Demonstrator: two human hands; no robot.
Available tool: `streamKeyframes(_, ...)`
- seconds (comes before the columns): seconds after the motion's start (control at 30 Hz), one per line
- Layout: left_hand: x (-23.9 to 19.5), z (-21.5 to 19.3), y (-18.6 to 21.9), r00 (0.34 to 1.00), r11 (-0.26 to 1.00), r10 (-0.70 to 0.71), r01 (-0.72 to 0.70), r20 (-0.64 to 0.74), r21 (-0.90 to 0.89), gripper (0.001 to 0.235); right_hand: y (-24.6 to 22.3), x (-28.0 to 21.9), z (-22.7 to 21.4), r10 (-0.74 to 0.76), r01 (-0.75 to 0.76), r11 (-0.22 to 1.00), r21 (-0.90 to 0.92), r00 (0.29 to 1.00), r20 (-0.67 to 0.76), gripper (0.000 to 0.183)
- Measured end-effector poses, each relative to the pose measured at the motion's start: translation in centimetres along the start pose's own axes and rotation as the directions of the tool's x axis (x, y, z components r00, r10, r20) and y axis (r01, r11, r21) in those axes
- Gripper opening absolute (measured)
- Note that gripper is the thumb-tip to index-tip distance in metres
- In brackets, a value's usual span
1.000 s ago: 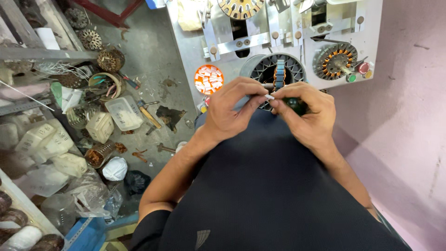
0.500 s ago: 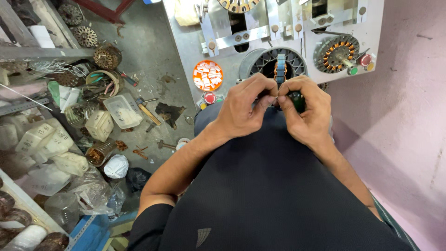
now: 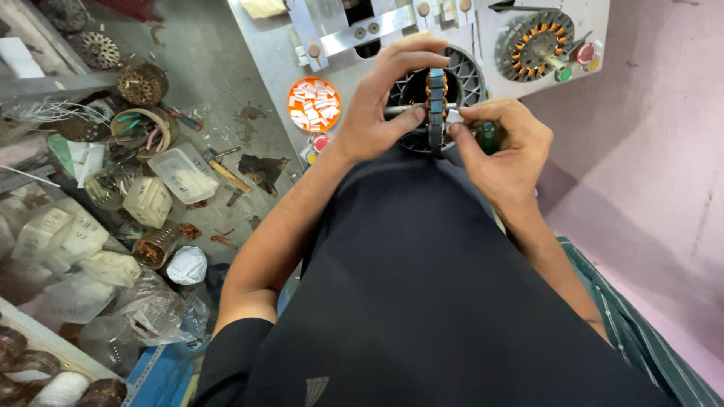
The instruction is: The person inserts small white insulation wedges into the copper-wound slots of a fan motor stator using a small screwdriver and their fingers.
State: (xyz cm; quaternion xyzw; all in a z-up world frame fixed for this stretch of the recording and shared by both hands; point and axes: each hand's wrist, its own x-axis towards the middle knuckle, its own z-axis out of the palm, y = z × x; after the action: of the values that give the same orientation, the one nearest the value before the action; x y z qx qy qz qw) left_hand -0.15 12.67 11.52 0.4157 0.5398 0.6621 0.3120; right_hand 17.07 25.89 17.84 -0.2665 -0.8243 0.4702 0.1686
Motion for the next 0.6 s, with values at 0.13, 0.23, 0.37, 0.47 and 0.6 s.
streamKeyframes(0.13,1.1,-1.2,-1.1,0.981,0.996,0.081,-0.072,0.177,-0.058,0.046,-0.5,0.0,0.2,-0.163,0.159,0.979,-0.131,0.986,-0.023,0.016)
streamKeyframes(0.23,1.1,-1.3,-1.3,0.979,0.993,0.049,-0.026,0.199,-0.116,0.037,-0.7,0.3,0.6,-0.166,0.158,0.973,-0.167,0.986,-0.033,0.018)
streamKeyframes(0.37,1.0,-1.2,-1.4,0.983,0.989,0.004,0.023,0.185,-0.143,0.037,-0.6,0.4,0.7,-0.201,0.19,0.961,-0.201,0.979,-0.038,0.018)
streamKeyframes(0.47,1.1,-1.3,-1.5,0.983,0.991,0.029,-0.005,0.182,-0.132,0.04,-0.4,0.4,0.8,-0.259,0.244,0.941,-0.236,0.965,-0.035,0.019)
streamKeyframes(0.6,1.1,-1.3,-1.5,0.983,0.993,0.03,-0.009,0.179,-0.119,0.039,-0.2,0.3,0.7,-0.3,0.286,0.929,-0.236,0.954,-0.025,0.019)
